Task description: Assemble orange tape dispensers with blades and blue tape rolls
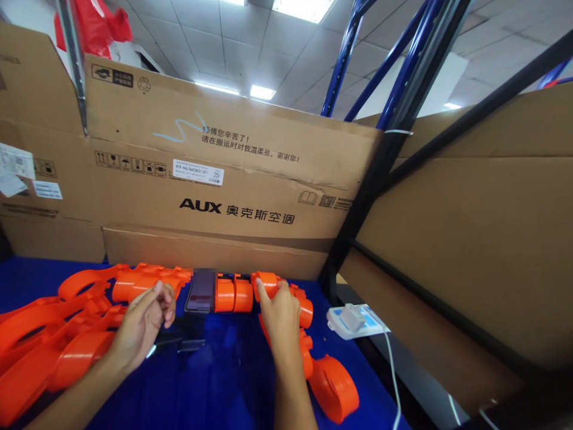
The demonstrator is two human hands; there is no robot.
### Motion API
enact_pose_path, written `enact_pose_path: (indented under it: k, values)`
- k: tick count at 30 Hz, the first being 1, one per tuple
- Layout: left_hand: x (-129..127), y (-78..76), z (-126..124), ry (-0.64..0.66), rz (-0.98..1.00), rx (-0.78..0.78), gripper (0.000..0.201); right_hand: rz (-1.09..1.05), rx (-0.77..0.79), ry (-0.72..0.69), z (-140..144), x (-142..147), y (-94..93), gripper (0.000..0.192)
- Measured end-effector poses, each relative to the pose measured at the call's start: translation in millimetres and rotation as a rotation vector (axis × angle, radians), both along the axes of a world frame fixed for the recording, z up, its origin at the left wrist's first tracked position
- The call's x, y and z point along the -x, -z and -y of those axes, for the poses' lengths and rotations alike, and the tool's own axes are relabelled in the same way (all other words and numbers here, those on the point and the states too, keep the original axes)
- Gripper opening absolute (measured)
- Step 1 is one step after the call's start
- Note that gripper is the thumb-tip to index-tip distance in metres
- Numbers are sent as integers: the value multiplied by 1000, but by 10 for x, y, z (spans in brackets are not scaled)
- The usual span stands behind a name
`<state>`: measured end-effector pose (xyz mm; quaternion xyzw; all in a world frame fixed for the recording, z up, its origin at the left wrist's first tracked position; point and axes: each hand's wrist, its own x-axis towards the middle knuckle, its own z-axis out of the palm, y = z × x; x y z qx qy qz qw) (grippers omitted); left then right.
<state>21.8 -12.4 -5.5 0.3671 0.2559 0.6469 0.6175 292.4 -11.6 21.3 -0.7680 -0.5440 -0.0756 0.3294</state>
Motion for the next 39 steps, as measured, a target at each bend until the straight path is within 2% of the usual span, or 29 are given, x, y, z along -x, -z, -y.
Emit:
enact_pose_path:
  k: [4, 9, 14, 16, 18, 21, 25, 30, 35, 39]
  values:
    - [-3, 19, 29, 21, -40, -33, 34, 19, 25, -18, -39, -35, 51, 52]
    - [7, 55, 31, 25, -54, -19, 32, 40, -43, -59, -73, -63, 90, 51]
    - [12, 52, 30, 32, -55, -12, 30, 51, -86, -44, 113, -76, -69, 42]
    - [4, 47, 35, 40, -62, -7, 29, 165, -4, -31, 289, -118, -146, 42]
    - [-8, 41, 46, 49, -68, 1, 29, 291, 172, -40, 486, -174, -186, 41]
    - [-25, 35, 68, 57, -80, -3, 28, 409, 370, -93, 728, -240, -169, 37]
    - [-36, 50, 83, 86, -130, -27, 28, 493, 472, -133, 841, -245, -109, 24]
    - [-45, 98, 65, 110, -184, -58, 27, 426, 541, -174, 805, -201, -108, 18]
    - [-56, 105, 68, 121, -242, -63, 27, 415, 448, -192, 870, -138, -262, 22]
    - [-76, 58, 93, 151, -253, -85, 22, 391, 180, -261, 981, 109, -570, 19]
